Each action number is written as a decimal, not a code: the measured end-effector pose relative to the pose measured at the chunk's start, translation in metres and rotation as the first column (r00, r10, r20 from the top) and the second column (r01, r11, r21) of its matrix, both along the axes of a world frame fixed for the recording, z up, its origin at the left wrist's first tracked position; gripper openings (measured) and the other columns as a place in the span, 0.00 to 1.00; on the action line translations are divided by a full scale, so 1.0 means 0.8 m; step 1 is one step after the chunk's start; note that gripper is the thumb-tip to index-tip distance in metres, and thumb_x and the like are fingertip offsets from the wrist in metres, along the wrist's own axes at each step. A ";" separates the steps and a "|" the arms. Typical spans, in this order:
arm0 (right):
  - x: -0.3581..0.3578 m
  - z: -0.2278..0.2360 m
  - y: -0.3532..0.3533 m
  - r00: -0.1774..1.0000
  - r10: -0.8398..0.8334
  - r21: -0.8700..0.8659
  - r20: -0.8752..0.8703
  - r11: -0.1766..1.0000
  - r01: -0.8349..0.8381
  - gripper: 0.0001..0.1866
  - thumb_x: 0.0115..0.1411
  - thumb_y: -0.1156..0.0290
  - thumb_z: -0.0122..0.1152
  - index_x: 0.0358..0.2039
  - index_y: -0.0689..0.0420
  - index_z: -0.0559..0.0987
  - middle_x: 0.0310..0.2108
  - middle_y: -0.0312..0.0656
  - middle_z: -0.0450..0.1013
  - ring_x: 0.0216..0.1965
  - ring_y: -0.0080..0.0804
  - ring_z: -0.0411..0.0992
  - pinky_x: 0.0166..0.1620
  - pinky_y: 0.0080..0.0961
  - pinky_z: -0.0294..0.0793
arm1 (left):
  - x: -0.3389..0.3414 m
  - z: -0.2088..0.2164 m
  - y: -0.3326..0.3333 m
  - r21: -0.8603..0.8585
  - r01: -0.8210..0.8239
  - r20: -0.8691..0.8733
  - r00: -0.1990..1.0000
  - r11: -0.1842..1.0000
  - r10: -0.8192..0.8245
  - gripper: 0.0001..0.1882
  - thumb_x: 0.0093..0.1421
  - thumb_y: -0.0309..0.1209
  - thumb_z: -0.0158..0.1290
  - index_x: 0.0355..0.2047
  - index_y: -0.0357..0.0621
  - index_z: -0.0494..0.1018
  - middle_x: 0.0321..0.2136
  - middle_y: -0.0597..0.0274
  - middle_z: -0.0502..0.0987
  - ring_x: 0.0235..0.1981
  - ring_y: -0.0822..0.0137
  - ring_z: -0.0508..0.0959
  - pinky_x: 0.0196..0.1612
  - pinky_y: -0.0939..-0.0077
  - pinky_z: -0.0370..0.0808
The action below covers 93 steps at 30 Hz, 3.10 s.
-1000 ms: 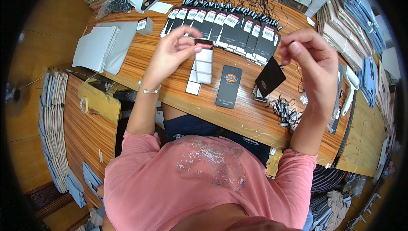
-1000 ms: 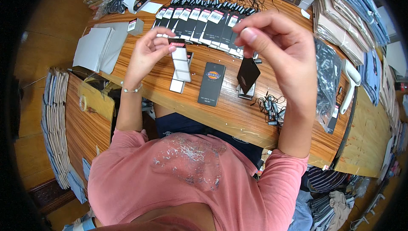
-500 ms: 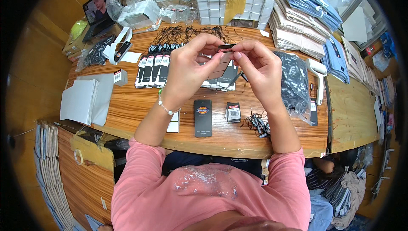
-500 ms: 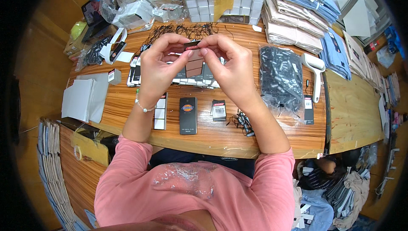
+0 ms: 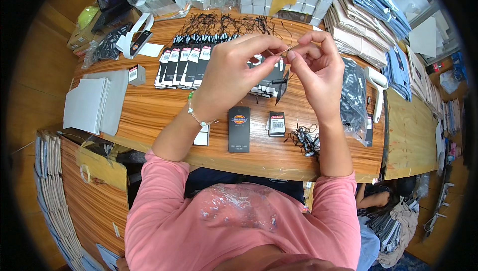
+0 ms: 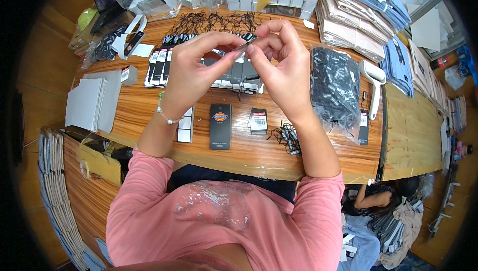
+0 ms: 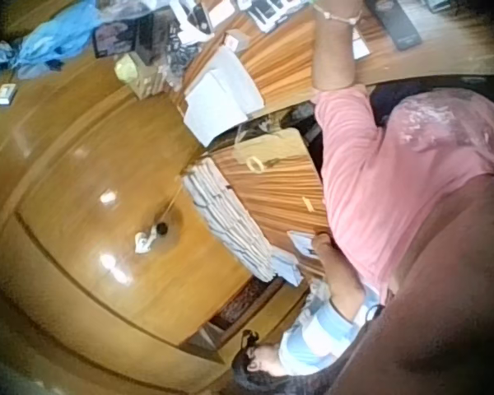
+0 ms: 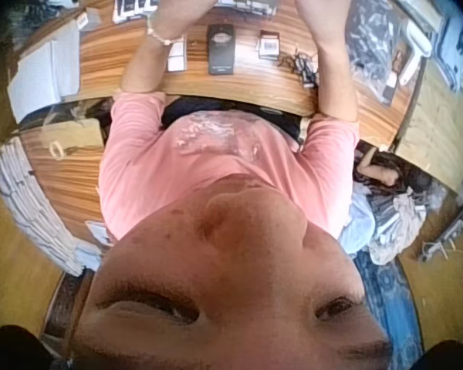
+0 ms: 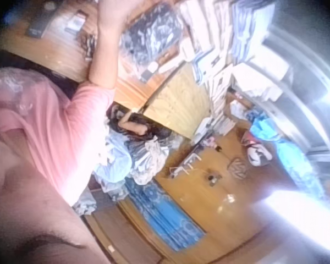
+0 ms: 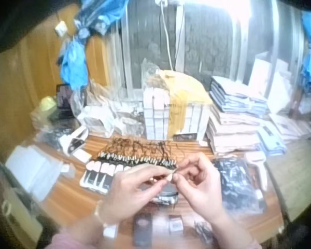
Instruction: The person sorts through garment tags and attaches them to black strings by hand at a wooden desk.
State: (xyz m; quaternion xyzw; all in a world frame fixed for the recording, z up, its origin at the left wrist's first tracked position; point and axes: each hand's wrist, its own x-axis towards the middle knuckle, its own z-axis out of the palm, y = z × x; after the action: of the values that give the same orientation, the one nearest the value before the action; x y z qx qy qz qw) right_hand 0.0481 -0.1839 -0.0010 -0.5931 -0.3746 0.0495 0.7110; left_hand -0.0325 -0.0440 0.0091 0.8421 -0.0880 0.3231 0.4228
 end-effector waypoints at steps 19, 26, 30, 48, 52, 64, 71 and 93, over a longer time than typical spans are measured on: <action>-0.004 -0.008 0.006 0.968 -0.133 -0.001 0.211 0.991 0.136 0.13 0.51 0.85 0.53 0.39 0.65 0.68 0.24 0.39 0.72 0.28 0.17 0.69 0.32 0.12 0.68 | -0.003 0.002 0.000 0.275 -0.096 0.126 0.990 0.957 0.063 0.09 0.48 0.20 0.54 0.32 0.39 0.74 0.26 0.58 0.76 0.27 0.63 0.77 0.30 0.77 0.72; 0.007 0.007 0.000 0.964 0.176 -0.022 -0.198 0.983 -0.184 0.12 0.56 0.77 0.51 0.42 0.65 0.69 0.27 0.40 0.73 0.29 0.21 0.71 0.35 0.16 0.71 | 0.005 -0.001 0.011 0.383 -0.172 0.310 0.949 0.908 0.050 0.10 0.43 0.20 0.55 0.29 0.42 0.75 0.27 0.63 0.75 0.31 0.63 0.75 0.31 0.75 0.72; 0.018 0.003 -0.001 0.912 0.248 -0.001 -0.327 0.965 -0.263 0.11 0.57 0.72 0.52 0.38 0.64 0.71 0.29 0.41 0.74 0.29 0.23 0.72 0.35 0.17 0.71 | 0.011 -0.003 0.016 0.496 -0.232 0.417 0.909 0.837 0.005 0.11 0.38 0.23 0.54 0.26 0.45 0.76 0.27 0.67 0.75 0.32 0.66 0.74 0.34 0.73 0.70; 0.045 0.005 -0.023 0.969 0.116 0.388 -0.218 0.921 -0.023 0.06 0.63 0.69 0.40 0.33 0.58 0.63 0.28 0.51 0.71 0.25 0.29 0.70 0.32 0.22 0.71 | 0.028 -0.016 0.011 0.443 -0.095 0.377 0.922 0.892 -0.089 0.10 0.48 0.23 0.55 0.31 0.40 0.67 0.28 0.61 0.76 0.33 0.62 0.78 0.37 0.68 0.73; 0.042 0.006 -0.023 0.965 0.176 0.390 -0.195 0.916 -0.088 0.06 0.63 0.69 0.40 0.34 0.58 0.63 0.28 0.51 0.71 0.25 0.30 0.70 0.33 0.23 0.72 | 0.026 -0.026 0.010 0.379 -0.069 0.234 0.972 0.923 -0.024 0.13 0.51 0.22 0.54 0.36 0.40 0.63 0.26 0.58 0.76 0.26 0.62 0.78 0.27 0.77 0.73; 0.037 0.007 -0.021 0.669 0.720 0.605 -0.184 0.619 -0.500 0.07 0.64 0.68 0.37 0.39 0.56 0.63 0.28 0.51 0.70 0.27 0.33 0.71 0.34 0.26 0.73 | 0.033 -0.027 0.009 0.192 0.205 0.140 0.962 0.960 -0.234 0.07 0.48 0.22 0.52 0.31 0.39 0.72 0.35 0.58 0.73 0.36 0.62 0.74 0.38 0.74 0.71; 0.040 -0.001 -0.015 0.741 0.645 0.610 -0.186 0.667 -0.428 0.07 0.64 0.68 0.38 0.39 0.56 0.62 0.31 0.50 0.70 0.30 0.34 0.71 0.38 0.28 0.73 | 0.025 -0.026 -0.005 -0.137 0.390 -0.139 0.903 0.911 -0.407 0.20 0.51 0.38 0.53 0.37 0.32 0.70 0.34 0.55 0.72 0.38 0.63 0.72 0.43 0.72 0.67; 0.030 0.003 -0.009 0.954 0.187 0.050 -0.234 0.982 -0.181 0.07 0.62 0.68 0.43 0.34 0.58 0.65 0.29 0.46 0.72 0.19 0.22 0.67 0.27 0.16 0.68 | 0.018 -0.019 0.010 0.368 -0.216 -0.159 0.944 0.904 0.290 0.23 0.39 0.39 0.63 0.34 0.47 0.68 0.25 0.60 0.75 0.25 0.58 0.76 0.27 0.73 0.71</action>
State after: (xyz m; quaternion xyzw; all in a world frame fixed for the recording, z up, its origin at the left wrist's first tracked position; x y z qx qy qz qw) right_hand 0.0717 -0.1912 0.0014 -0.5353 -0.3411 0.1807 0.7513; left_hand -0.0183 -0.0364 -0.0061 0.9367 0.0124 0.2644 0.2293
